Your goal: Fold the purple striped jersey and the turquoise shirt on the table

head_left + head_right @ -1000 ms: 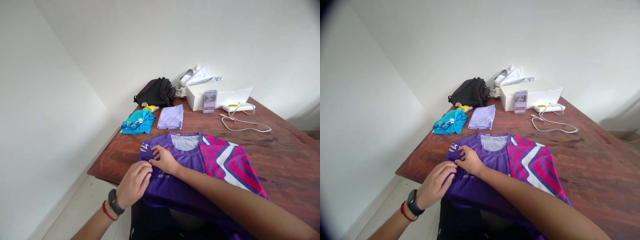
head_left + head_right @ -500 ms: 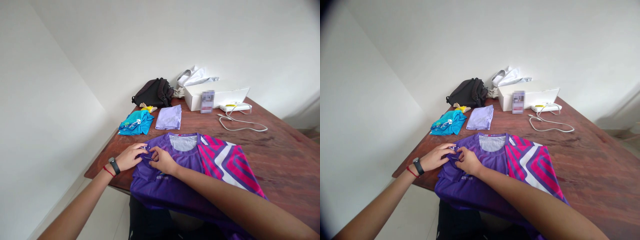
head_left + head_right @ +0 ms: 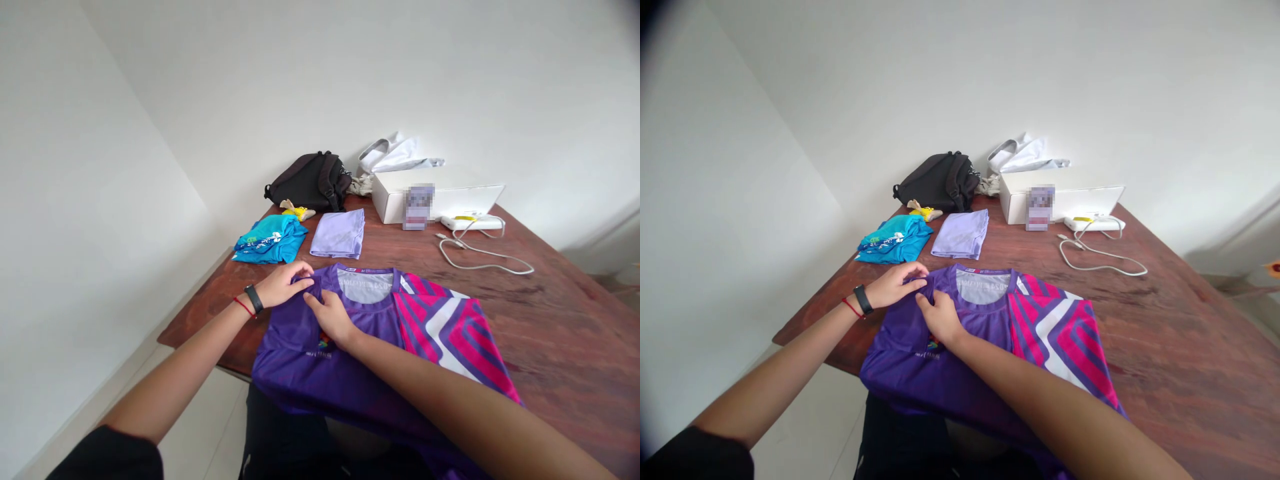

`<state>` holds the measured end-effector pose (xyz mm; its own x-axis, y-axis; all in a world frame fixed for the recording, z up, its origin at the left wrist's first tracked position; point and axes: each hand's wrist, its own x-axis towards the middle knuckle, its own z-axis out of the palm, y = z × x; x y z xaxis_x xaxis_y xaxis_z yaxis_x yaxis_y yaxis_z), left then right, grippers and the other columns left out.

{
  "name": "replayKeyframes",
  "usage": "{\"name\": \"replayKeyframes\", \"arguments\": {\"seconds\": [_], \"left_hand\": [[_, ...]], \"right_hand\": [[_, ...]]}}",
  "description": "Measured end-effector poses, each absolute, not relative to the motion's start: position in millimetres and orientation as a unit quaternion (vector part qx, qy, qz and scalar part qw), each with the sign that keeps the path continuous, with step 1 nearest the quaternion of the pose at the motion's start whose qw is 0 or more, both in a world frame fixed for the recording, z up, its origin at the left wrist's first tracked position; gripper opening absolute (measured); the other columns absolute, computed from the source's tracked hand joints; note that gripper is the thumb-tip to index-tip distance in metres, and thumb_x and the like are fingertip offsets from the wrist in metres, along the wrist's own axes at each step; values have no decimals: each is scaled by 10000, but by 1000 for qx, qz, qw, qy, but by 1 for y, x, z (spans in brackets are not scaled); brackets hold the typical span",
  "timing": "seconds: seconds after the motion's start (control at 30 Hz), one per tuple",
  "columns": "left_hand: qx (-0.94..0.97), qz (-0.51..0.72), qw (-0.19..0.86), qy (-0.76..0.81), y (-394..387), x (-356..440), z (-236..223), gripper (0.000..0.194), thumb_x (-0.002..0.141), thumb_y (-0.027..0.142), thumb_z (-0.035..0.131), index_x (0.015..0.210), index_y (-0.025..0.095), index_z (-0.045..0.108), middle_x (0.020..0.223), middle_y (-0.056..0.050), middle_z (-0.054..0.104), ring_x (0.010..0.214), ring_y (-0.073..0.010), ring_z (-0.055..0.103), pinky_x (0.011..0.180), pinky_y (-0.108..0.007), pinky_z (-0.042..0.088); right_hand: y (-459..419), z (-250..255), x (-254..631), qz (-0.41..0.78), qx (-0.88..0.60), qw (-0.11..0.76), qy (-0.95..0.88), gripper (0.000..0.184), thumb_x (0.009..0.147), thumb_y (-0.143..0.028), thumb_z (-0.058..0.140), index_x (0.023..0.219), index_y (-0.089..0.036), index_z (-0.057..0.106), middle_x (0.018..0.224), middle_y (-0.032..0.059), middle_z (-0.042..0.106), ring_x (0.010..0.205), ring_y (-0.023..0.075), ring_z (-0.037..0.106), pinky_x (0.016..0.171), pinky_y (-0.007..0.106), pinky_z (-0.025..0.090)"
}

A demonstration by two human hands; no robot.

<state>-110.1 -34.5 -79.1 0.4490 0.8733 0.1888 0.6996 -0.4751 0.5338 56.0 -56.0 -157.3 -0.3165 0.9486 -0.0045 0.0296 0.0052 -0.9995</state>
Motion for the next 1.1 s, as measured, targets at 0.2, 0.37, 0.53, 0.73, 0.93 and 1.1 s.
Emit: {"name": "replayKeyframes", "arguments": {"seconds": [0.2,0.37,0.53,0.73,0.93,1.1], "left_hand": [[778,277,122,550,-85,-123,-91,546,968,327,547,1480,207,402,1467,-147,501,1342,-286,508,1134,-479,413],[775,224,124,578,-158,-122,-106,851,851,277,683,1583,241,250,1559,-143,397,1409,-323,434,1159,-487,411],[764,213,26,609,-174,-116,-133,720,851,66,501,1537,256,389,1594,-111,361,1443,-309,390,1190,-507,365],[831,129,38,540,-180,-119,-130,957,761,2,484,1622,271,166,1684,-97,151,1531,-365,178,1194,-607,296],[804,163,-19,572,-201,-106,-113,979,800,-32,444,1633,226,-2,1693,-122,-36,1544,-344,128,1219,-547,282],[776,182,-38,602,-198,-116,-128,901,875,25,431,1631,230,-14,1693,-110,74,1537,-308,189,1213,-520,318]], "right_hand": [[-57,-147,60,628,-403,448,-493,400,827,-593,616,787,-196,635,714,18,667,680,185,628,614,277,516],[-60,-148,60,645,-403,432,-485,370,778,-550,677,704,-192,611,642,7,641,618,176,612,560,266,493],[-63,-148,58,676,-407,404,-462,378,782,-563,655,745,-188,622,568,-8,603,500,162,559,445,256,425],[-63,-141,61,647,-440,423,-457,361,744,-535,702,708,-206,559,508,-49,548,447,126,508,399,234,383],[-66,-133,61,688,-441,396,-419,288,742,-437,695,705,-226,504,426,-95,469,291,97,386,256,214,274],[-65,-132,60,742,-415,401,-341,240,718,-359,715,723,-217,521,475,-77,544,314,94,442,271,201,358]]}}
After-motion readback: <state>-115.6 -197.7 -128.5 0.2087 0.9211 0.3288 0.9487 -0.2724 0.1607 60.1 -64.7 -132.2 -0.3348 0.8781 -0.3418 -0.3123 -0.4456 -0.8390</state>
